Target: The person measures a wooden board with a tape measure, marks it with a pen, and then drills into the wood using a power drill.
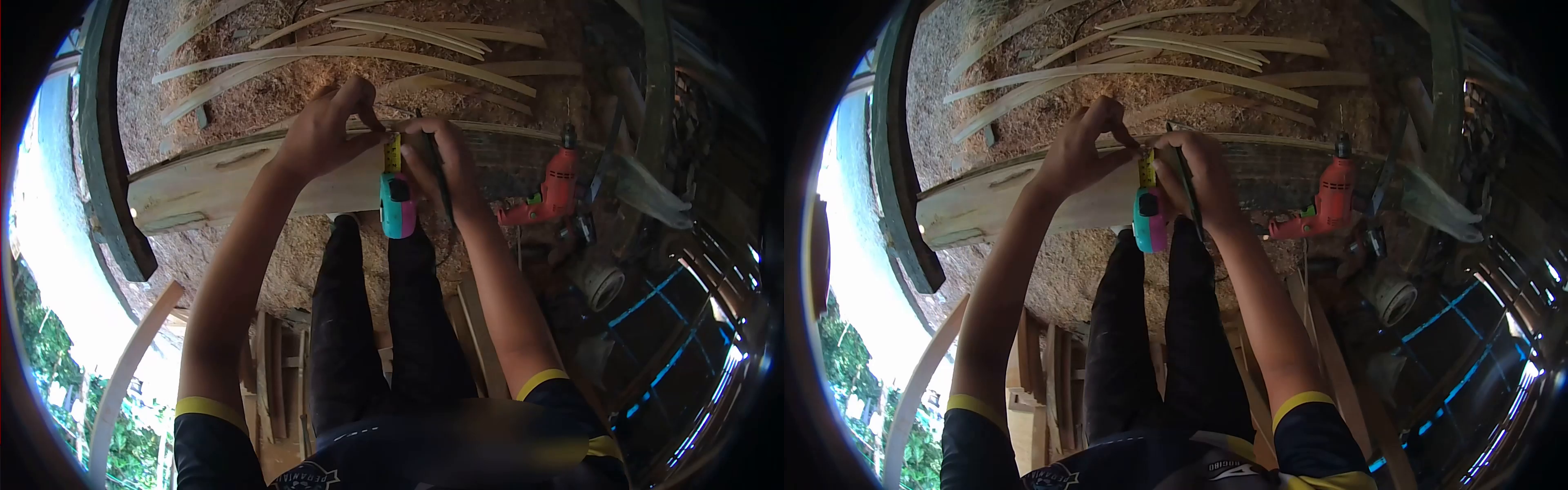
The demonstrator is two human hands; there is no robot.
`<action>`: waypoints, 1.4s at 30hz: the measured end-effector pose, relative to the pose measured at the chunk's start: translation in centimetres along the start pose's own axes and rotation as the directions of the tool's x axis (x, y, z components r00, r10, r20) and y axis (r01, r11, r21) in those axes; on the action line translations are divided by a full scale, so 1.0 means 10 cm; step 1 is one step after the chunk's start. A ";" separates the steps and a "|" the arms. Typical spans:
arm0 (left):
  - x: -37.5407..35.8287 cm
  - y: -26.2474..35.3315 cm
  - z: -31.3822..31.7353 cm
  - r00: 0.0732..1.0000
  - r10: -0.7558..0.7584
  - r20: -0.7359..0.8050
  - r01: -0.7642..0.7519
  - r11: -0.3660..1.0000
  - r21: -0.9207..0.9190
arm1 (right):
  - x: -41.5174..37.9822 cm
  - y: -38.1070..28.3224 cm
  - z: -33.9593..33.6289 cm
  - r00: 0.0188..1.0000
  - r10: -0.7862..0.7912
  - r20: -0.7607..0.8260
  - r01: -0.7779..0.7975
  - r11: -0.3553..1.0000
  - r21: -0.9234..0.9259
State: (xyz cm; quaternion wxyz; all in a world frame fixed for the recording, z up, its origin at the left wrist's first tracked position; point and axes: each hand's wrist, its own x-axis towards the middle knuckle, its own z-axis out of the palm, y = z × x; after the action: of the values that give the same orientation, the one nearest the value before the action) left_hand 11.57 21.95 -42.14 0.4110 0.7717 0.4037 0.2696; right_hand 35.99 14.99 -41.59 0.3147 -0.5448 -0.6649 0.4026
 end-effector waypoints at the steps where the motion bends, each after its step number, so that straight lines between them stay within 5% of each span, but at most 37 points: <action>1: -0.02 0.02 0.02 0.999 -0.029 -0.039 0.029 0.999 -0.025 | 0.01 0.02 0.01 1.000 -0.014 -0.006 0.014 1.000 0.006; 3: -0.08 0.10 0.02 0.993 -0.073 -0.093 0.069 0.996 -0.052 | 0.06 0.04 -0.02 0.999 -0.035 0.008 0.035 0.999 0.014; 5: -0.21 0.22 -0.02 0.987 -0.096 -0.128 0.112 0.986 0.126 | 0.12 0.04 -0.04 0.996 -0.091 0.005 0.091 0.996 0.017; 10: -0.78 0.74 0.28 0.893 -0.222 -0.391 0.254 0.967 0.031 | 0.34 -0.01 -0.16 0.970 -0.155 0.185 0.159 0.987 -0.010; 16: -0.94 1.42 0.83 0.793 -0.399 -0.460 0.413 0.908 -0.075 | 0.52 -0.10 -0.24 0.906 -0.258 0.337 0.317 0.939 -0.133; 21: -0.82 1.41 1.00 0.741 -0.458 -0.492 0.565 0.820 0.088 | 0.65 -0.23 -0.29 0.867 -0.247 0.433 0.342 0.926 -0.157; 36: -0.76 1.38 0.79 0.820 -0.430 -0.377 0.489 0.870 0.072 | 0.97 -0.37 -0.45 0.738 -0.185 0.649 0.298 0.952 -0.068; 42: -0.73 1.40 0.85 0.786 -0.453 -0.422 0.518 0.854 0.048 | 0.99 -0.36 -0.45 0.726 -0.152 0.671 0.279 0.956 -0.086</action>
State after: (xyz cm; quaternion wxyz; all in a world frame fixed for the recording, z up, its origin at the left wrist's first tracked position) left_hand 19.68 7.56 -35.24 0.3126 0.6012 0.6837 0.2710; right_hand 36.07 25.23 -36.45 0.0549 -0.3133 -0.8252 0.4667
